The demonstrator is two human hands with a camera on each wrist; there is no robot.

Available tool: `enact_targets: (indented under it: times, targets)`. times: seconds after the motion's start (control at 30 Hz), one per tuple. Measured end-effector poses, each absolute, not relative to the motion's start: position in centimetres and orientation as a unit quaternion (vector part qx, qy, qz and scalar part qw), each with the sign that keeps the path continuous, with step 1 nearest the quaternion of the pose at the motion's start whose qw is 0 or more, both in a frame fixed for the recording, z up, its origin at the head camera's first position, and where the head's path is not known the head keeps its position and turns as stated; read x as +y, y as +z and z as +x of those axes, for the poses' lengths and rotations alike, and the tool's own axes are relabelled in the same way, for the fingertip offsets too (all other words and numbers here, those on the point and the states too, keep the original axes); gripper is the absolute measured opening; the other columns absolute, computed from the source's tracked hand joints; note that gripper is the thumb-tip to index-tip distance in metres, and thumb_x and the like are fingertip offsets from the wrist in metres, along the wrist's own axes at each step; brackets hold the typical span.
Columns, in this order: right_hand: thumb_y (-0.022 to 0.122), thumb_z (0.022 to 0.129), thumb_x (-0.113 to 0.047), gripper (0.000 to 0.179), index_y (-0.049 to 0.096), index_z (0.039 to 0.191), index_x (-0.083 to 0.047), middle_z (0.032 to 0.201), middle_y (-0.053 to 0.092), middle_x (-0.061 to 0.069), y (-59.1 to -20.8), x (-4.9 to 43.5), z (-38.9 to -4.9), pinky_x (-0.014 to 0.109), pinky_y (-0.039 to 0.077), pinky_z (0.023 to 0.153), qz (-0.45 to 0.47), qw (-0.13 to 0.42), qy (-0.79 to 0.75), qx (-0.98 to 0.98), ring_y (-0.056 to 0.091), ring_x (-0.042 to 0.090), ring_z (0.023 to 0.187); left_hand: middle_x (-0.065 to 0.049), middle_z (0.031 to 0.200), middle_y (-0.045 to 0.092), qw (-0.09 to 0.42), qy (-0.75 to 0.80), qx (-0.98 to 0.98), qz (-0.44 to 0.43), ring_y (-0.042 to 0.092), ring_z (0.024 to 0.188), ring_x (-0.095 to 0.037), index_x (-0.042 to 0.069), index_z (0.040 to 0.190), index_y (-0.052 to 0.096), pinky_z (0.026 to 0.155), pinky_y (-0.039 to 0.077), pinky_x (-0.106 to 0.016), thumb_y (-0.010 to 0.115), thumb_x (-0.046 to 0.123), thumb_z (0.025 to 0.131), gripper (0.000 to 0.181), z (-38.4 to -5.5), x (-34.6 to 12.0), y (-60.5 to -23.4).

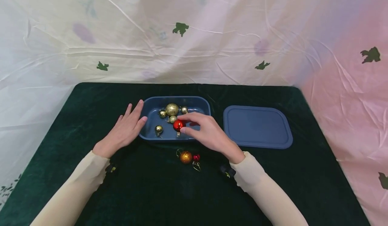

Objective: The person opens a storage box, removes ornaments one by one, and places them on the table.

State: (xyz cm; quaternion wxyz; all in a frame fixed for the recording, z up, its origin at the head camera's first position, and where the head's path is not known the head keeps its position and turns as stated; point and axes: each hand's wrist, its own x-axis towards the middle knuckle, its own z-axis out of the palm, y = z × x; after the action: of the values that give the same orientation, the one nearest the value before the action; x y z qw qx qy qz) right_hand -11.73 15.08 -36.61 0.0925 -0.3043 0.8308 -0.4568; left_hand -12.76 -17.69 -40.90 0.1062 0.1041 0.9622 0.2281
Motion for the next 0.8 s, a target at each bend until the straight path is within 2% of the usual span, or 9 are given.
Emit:
enact_targets:
  times: [0.27, 0.47, 0.8]
  targets:
    - [0.072, 0.099, -0.028, 0.042, 0.065, 0.140, -0.021, 0.140, 0.063, 0.002, -36.7, 16.6, -10.5, 0.054, 0.052, 0.100, -0.287, 0.084, -0.454, 0.839, 0.064, 0.018, 0.119, -0.010, 0.174, -0.001, 0.109, 0.227, 0.962, 0.105, -0.009, 0.157, -0.042, 0.016, 0.167, -0.008, 0.117, 0.006, -0.076, 0.025, 0.049, 0.112, 0.072, -12.7, -17.6, -40.6]
    - [0.072, 0.099, -0.027, 0.042, 0.065, 0.140, -0.021, 0.136, 0.066, -0.001, -36.7, 17.6, -9.6, 0.056, 0.053, 0.096, -0.280, 0.069, -0.448, 0.846, 0.064, 0.016, 0.116, -0.011, 0.174, -0.001, 0.109, 0.225, 0.962, 0.106, -0.009, 0.157, -0.042, 0.016, 0.167, -0.009, 0.116, 0.005, -0.077, 0.024, 0.050, 0.112, 0.072, -12.8, -17.7, -40.7]
    - [0.073, 0.098, -0.025, 0.041, 0.066, 0.139, -0.021, 0.133, 0.066, -0.003, -36.6, 19.3, -8.3, 0.054, 0.052, 0.100, -0.269, 0.055, -0.441, 0.855, 0.063, 0.016, 0.119, -0.010, 0.174, -0.004, 0.107, 0.222, 0.963, 0.109, -0.009, 0.156, -0.043, 0.015, 0.167, -0.008, 0.116, 0.005, -0.078, 0.024, 0.051, 0.112, 0.073, -12.9, -17.6, -40.8]
